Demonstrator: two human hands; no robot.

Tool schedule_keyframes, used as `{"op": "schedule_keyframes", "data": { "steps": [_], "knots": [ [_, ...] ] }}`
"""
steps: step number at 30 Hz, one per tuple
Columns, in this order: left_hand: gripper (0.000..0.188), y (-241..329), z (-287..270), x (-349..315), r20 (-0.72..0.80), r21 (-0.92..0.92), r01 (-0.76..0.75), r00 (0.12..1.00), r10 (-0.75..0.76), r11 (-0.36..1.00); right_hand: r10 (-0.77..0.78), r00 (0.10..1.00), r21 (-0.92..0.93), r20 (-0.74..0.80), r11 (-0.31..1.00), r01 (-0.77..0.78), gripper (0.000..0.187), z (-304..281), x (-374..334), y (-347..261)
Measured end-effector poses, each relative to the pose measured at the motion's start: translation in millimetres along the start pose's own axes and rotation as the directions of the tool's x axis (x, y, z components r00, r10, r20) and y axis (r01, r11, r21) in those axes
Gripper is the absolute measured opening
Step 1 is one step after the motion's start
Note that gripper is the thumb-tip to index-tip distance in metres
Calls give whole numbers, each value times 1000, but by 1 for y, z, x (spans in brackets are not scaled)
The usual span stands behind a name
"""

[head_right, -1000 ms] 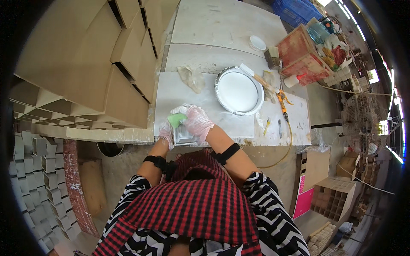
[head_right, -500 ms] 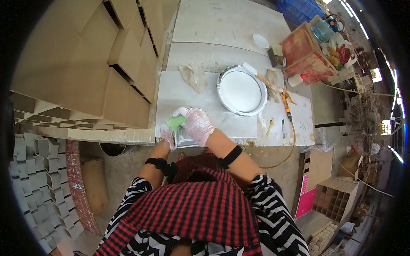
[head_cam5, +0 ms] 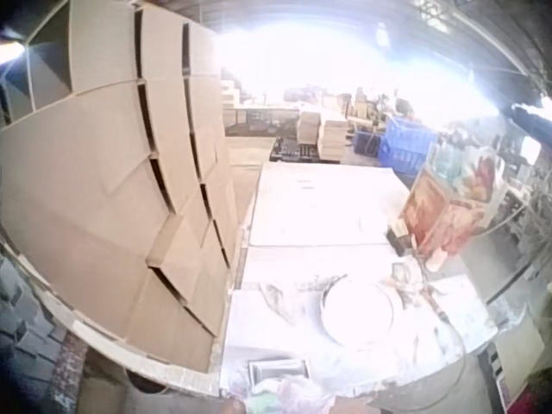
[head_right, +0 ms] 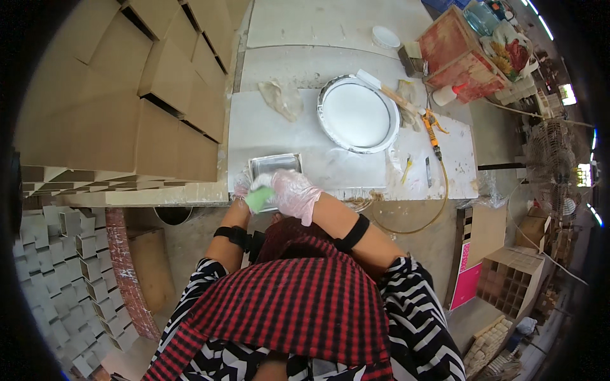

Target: The person picks up a box from a stack, applies a white substance to its interior edges using a sponge, and places the box onto a pallet.

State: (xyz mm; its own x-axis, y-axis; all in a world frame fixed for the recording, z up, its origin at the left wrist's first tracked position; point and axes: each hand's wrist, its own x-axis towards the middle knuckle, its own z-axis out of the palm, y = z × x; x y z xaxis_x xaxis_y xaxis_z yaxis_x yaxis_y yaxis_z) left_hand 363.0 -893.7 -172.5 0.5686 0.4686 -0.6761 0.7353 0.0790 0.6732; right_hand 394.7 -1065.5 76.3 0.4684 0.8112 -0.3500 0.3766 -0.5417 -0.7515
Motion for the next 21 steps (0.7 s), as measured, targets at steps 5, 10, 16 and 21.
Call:
{"op": "schedule_keyframes", "data": {
  "steps": [5, 10, 16, 21],
  "knots": [
    [41, 3, -1, -1, -33, -4, 19, 999, -19, 1000, -90, 975, 35, 201, 996, 84, 32, -15, -6, 4],
    [43, 11, -1, -2, -40, -11, 23, 999, -23, 1000, -40, 989, 133, 144, 991, 21, 37, -27, 2, 4],
    [45, 11, -4, 0, -51, -27, 38, 998, -40, 999, 88, 905, 97, 415, 985, -140, 37, -40, 1, -31],
    [47, 13, -1, -1, -27, -46, 43, 999, -44, 998, -78, 923, 142, 378, 990, 26, 37, -44, 15, 3]
  ]
}}
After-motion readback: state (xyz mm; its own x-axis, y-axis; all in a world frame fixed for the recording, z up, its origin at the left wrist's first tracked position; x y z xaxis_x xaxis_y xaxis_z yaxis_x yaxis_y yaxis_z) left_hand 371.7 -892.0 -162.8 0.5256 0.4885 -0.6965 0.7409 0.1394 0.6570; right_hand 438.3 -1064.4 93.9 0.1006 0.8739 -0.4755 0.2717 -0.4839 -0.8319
